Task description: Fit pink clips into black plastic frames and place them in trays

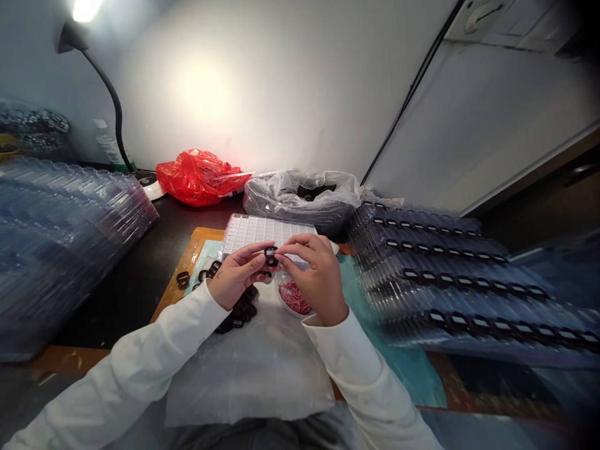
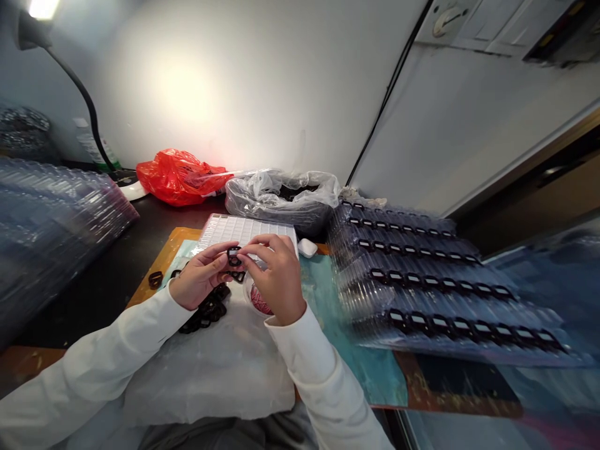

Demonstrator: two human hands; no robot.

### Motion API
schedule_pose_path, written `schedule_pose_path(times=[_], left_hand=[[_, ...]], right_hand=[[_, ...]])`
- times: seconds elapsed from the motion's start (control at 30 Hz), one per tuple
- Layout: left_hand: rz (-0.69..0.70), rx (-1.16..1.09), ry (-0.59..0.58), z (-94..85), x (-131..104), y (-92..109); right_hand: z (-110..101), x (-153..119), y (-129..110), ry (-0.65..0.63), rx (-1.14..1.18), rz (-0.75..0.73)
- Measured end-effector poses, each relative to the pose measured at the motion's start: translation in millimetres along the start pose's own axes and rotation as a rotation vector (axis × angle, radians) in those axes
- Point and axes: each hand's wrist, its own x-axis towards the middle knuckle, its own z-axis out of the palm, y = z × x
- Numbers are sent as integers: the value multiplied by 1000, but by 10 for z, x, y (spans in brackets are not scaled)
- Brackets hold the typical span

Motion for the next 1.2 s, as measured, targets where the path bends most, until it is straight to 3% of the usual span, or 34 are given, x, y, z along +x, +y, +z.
schedule_pose_path(times=[0.3, 0.5, 0.57, 0.7, 0.77, 1.0, 1.2], left_hand=[[-47, -15, 1, 16, 1, -9], [-56, -52, 3, 13, -1, -6], [-56, -58, 11, 19, -3, 7], [-47, -66, 31, 29, -6, 30], [-42, -60, 36, 25, -4, 27], [-53, -23, 55, -8, 22, -32], [-53, -17, 61, 10, 14, -25]], right_hand=[[18, -72, 58, 48, -185, -52], [-66, -10, 55, 25, -145, 3], [-168, 24, 98, -94, -107, -27], [-388, 54, 219, -528, -61, -104], [-438, 47, 244, -589, -90, -97], [-274, 9, 108, -264, -149, -209], [-178, -9, 113, -232, -200, -233]])
